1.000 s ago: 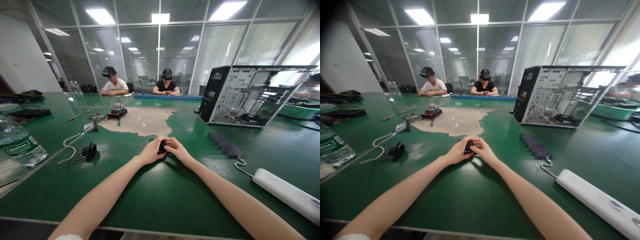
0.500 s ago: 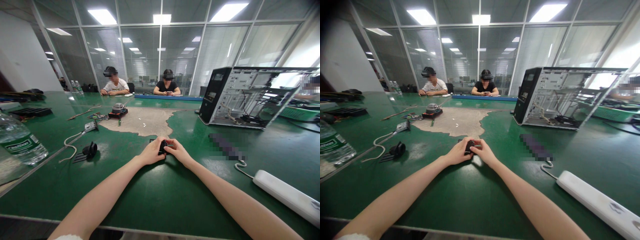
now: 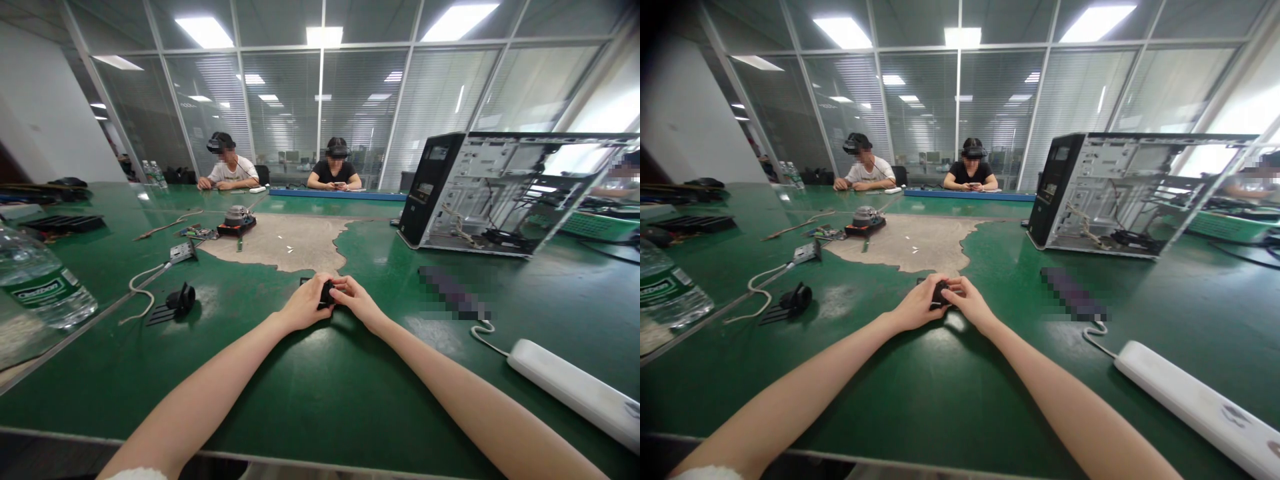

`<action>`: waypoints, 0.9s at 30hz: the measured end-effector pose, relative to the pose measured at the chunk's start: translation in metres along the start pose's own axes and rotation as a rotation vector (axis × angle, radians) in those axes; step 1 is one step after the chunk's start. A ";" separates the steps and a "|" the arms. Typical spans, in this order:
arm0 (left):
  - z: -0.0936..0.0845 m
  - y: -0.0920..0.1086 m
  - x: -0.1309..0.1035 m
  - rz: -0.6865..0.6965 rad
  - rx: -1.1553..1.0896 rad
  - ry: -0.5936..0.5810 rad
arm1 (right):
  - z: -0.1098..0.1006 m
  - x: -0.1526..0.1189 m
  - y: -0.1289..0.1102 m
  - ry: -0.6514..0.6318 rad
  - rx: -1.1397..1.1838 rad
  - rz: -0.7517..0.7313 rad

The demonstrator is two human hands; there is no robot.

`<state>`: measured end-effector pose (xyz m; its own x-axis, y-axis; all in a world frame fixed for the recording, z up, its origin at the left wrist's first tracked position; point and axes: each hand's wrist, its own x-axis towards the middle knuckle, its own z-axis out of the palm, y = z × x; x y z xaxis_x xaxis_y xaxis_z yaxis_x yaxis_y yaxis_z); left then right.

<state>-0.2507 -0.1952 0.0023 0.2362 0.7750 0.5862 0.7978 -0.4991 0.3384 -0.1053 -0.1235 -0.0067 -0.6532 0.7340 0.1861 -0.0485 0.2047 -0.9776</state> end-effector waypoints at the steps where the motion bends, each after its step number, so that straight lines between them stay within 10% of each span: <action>1: 0.000 0.000 0.000 -0.004 0.001 0.000 | 0.000 0.000 0.000 0.009 -0.002 0.004; 27: 0.000 0.000 0.000 -0.011 -0.007 -0.014 | -0.001 -0.004 -0.009 -0.065 0.046 -0.010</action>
<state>-0.2504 -0.1953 0.0028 0.2356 0.7857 0.5720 0.7963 -0.4935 0.3499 -0.1012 -0.1278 0.0014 -0.6999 0.6882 0.1910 -0.0896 0.1807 -0.9794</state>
